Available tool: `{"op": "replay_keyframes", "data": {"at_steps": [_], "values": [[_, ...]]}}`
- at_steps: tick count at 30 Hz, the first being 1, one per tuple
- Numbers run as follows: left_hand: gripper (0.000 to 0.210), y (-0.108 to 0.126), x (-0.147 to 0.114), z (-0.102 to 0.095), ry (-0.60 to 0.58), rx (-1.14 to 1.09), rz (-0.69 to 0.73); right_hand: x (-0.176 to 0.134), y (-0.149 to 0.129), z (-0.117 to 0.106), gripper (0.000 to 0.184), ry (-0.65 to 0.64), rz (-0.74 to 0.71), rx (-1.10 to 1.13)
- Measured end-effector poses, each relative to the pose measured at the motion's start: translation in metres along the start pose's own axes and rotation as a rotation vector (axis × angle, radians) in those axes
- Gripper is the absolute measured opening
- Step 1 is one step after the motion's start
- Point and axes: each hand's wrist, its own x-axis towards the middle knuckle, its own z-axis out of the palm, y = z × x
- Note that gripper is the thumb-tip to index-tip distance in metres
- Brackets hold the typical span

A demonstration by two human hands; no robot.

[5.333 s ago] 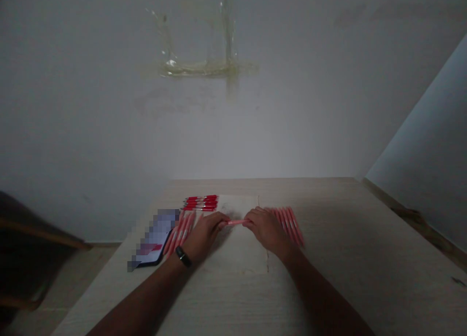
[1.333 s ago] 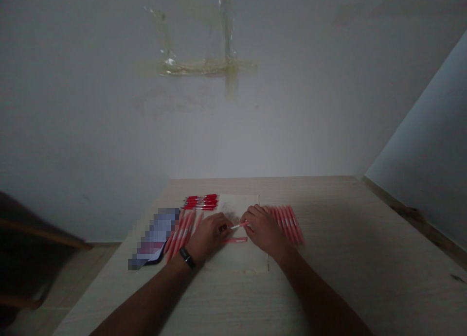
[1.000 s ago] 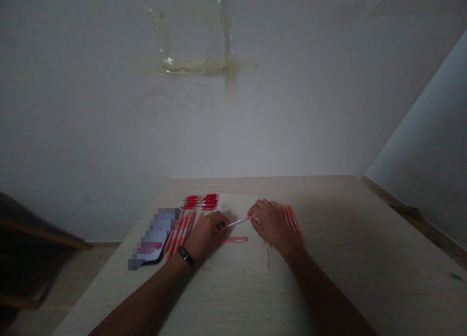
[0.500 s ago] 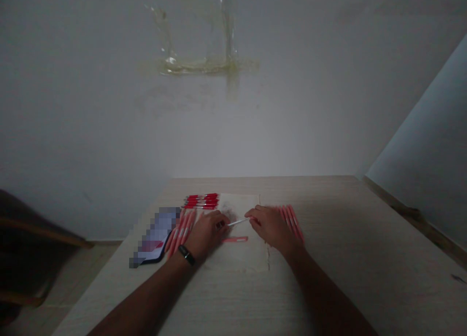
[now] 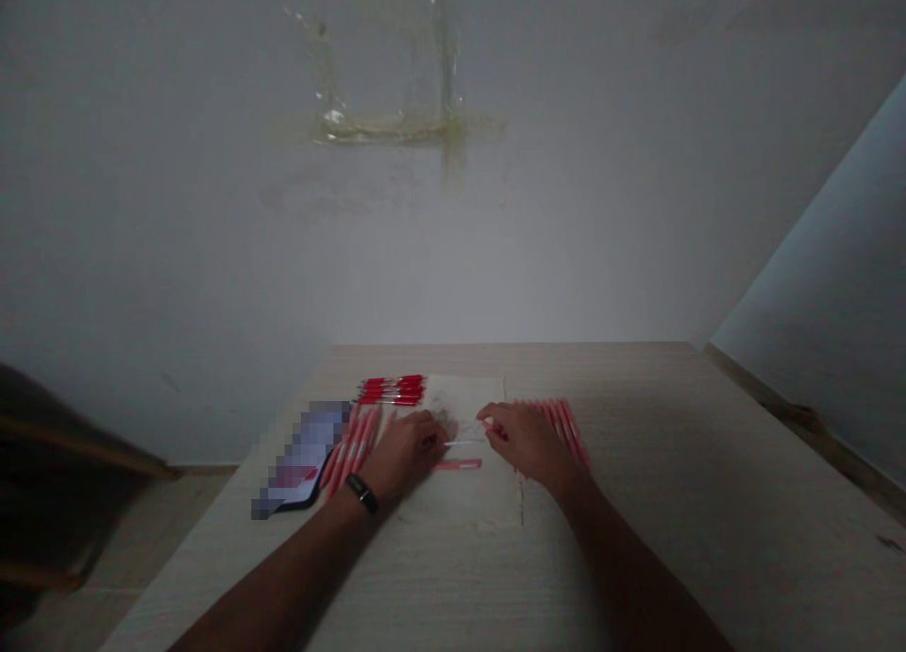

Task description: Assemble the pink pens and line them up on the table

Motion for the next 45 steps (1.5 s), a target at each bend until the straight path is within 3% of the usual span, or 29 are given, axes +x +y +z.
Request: {"op": "replay_keyframes", "data": {"at_steps": [17,25,35,45], "values": [[0.015,-0.002,-0.001,0.009,-0.008,-0.05,0.046,-0.001,0.002,0.001,0.025,0.009,0.02,-0.014],[0.015,0.003,-0.001,0.009,0.091,-0.139,0.011,0.0,-0.013,0.01,0.025,-0.047,-0.031,0.057],[0.011,0.008,0.0,0.011,0.084,-0.155,0.02,0.0,-0.028,0.018,0.018,-0.016,-0.079,0.039],[0.014,0.004,0.0,0.012,0.086,-0.097,0.022,0.001,-0.003,0.018,0.02,0.008,-0.05,0.042]]}}
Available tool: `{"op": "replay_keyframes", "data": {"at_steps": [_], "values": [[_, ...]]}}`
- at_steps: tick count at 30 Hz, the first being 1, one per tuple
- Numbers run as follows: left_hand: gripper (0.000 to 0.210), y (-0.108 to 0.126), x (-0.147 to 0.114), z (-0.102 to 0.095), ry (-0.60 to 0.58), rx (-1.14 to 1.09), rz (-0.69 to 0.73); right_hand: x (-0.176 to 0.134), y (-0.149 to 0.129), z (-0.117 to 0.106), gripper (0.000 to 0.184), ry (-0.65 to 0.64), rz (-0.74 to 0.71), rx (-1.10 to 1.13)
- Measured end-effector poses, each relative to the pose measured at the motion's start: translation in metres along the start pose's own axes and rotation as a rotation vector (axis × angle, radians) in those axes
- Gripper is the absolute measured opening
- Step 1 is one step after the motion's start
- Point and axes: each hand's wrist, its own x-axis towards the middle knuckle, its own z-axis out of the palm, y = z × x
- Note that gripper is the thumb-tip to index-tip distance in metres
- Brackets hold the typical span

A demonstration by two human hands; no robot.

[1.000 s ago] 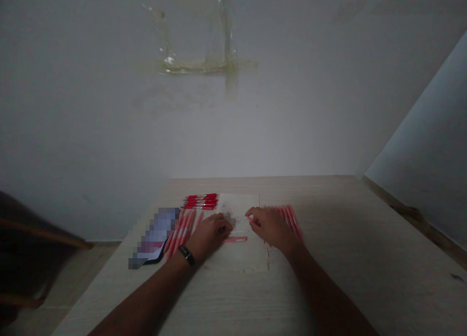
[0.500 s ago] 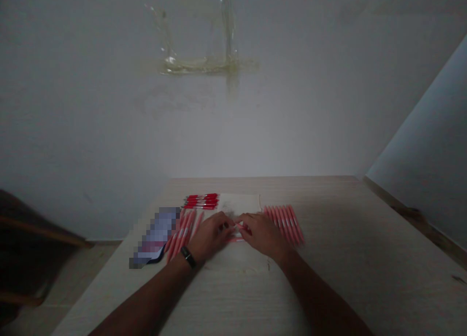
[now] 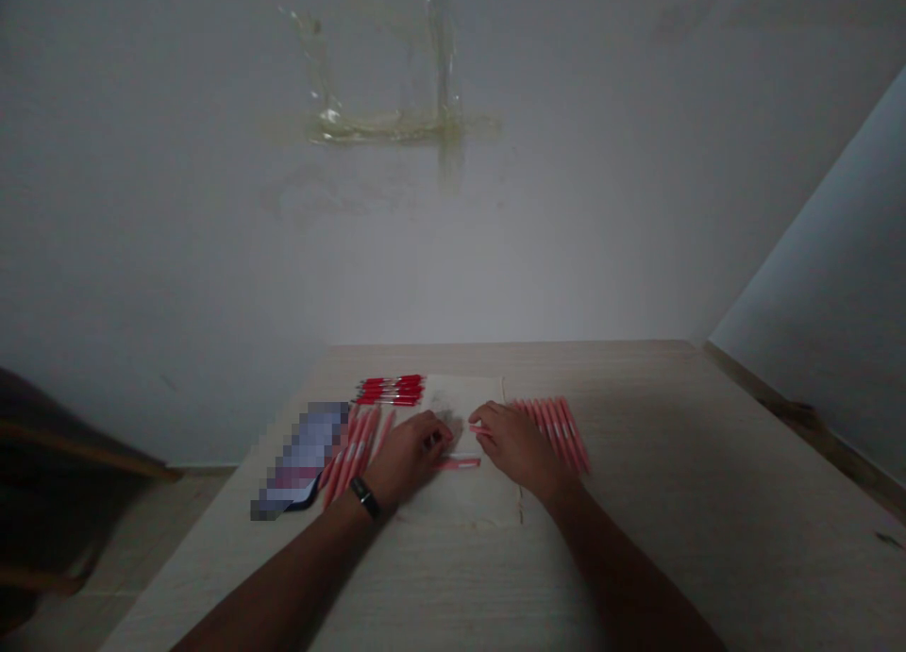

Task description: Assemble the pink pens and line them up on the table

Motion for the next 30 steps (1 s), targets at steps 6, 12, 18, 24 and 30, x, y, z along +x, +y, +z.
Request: {"op": "replay_keyframes", "data": {"at_steps": [6,12,18,24,30], "values": [[0.018,0.0,0.0,-0.001,-0.03,0.052,-0.01,0.001,0.012,0.001,0.024,0.022,0.093,-0.113],[0.014,-0.003,-0.002,-0.003,-0.053,0.048,-0.03,-0.001,0.02,0.004,0.008,0.014,0.173,-0.229],[0.015,-0.001,-0.002,-0.006,-0.084,0.069,-0.056,0.001,0.024,0.005,0.006,-0.079,0.266,-0.282],[0.015,0.001,-0.002,-0.007,-0.09,0.072,-0.037,0.011,0.002,0.007,0.009,-0.076,0.103,-0.188],[0.015,-0.001,-0.002,-0.006,-0.057,0.048,-0.019,0.02,-0.013,0.017,0.005,-0.124,-0.044,-0.165]]}}
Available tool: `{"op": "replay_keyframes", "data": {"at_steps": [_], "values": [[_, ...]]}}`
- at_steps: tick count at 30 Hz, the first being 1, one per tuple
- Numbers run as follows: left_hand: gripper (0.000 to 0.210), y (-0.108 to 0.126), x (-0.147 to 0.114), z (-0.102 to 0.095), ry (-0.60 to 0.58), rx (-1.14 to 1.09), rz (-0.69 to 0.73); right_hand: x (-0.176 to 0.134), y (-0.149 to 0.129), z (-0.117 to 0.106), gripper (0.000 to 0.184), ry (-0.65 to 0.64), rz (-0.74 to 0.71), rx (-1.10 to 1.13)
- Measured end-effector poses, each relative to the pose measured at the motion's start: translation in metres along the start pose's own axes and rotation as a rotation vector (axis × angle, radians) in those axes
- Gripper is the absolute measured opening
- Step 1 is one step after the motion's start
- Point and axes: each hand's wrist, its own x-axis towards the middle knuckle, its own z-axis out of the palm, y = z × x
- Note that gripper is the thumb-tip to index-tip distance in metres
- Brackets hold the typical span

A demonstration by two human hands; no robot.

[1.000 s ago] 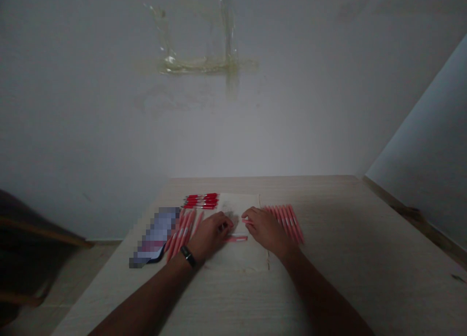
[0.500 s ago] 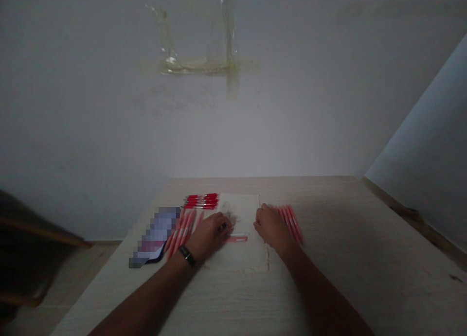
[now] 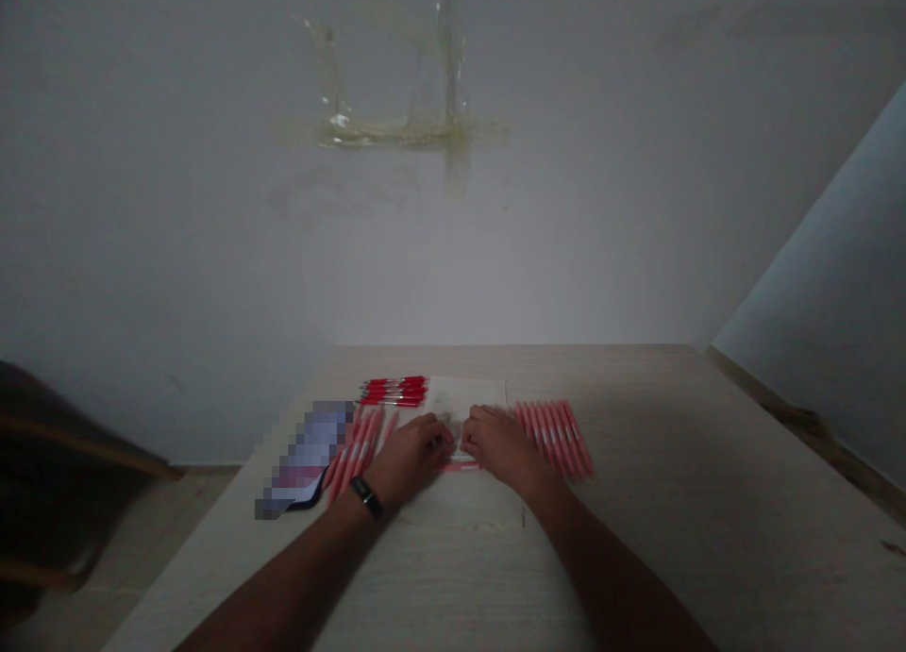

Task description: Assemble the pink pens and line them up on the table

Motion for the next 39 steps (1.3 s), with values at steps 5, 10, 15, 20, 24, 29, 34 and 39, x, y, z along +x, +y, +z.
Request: {"op": "replay_keyframes", "data": {"at_steps": [5,10,15,20,24,29,34,39], "values": [[0.014,-0.002,0.0,0.0,0.005,-0.011,-0.003,0.0,0.0,0.0,0.004,0.01,0.0,0.038],[0.013,-0.001,-0.001,-0.001,0.031,-0.028,-0.017,-0.006,0.002,-0.005,0.01,0.058,0.016,0.107],[0.014,0.007,-0.001,-0.008,0.057,-0.101,0.003,-0.009,-0.006,-0.008,0.034,0.06,0.101,0.177],[0.018,0.019,-0.001,-0.011,0.031,-0.168,0.084,-0.007,-0.021,-0.008,0.03,0.026,0.077,0.244],[0.016,0.023,-0.002,-0.009,0.043,-0.172,0.101,-0.007,-0.03,-0.009,0.033,0.021,0.02,0.275],[0.017,0.016,-0.001,-0.009,0.085,-0.169,0.057,-0.009,-0.024,-0.013,0.041,0.064,0.025,0.301],[0.019,0.008,0.001,-0.014,0.144,-0.15,0.01,-0.014,-0.002,-0.013,0.018,0.152,0.048,0.232],[0.018,0.006,0.002,-0.013,0.12,-0.129,-0.029,-0.016,0.012,-0.009,0.005,0.154,0.034,0.206]]}}
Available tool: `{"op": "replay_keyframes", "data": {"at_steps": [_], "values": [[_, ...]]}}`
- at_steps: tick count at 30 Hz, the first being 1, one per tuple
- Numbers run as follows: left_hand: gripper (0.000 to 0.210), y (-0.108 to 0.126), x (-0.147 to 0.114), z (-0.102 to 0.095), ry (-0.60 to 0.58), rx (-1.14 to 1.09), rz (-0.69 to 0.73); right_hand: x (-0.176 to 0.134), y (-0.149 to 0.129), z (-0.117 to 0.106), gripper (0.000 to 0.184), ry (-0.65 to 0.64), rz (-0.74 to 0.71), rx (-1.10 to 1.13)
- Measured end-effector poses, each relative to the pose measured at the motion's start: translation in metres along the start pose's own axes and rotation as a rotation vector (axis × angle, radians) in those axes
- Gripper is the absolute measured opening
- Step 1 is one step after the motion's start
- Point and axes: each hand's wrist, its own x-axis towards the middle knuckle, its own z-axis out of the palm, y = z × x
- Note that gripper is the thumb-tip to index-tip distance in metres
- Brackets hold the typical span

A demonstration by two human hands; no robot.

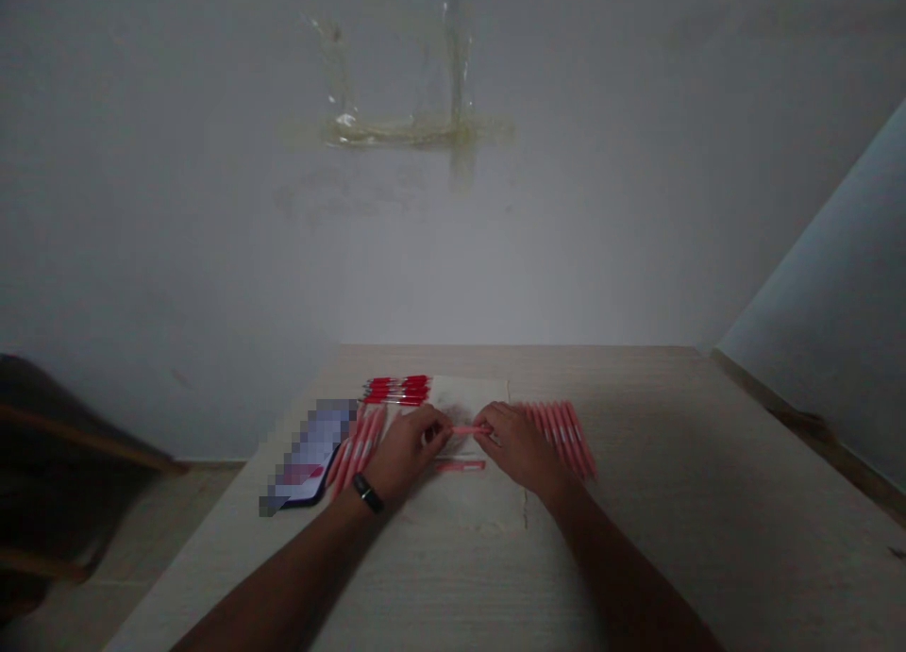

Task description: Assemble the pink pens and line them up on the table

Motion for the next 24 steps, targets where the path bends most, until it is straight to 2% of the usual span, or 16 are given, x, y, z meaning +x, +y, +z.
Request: {"op": "replay_keyframes", "data": {"at_steps": [4,10,17,24], "values": [[0.017,-0.003,0.0,0.002,0.003,0.019,-0.035,0.001,0.004,0.003,0.006,-0.02,-0.002,-0.094],[0.017,-0.003,-0.001,0.003,-0.011,0.054,-0.011,0.002,0.007,0.01,0.01,-0.075,0.028,-0.138],[0.014,-0.005,-0.001,0.004,-0.027,0.075,0.006,0.001,0.008,0.01,0.008,-0.057,0.022,-0.117],[0.013,-0.006,-0.003,0.006,-0.11,0.126,0.024,0.001,0.009,0.009,0.008,-0.041,0.016,-0.113]]}}
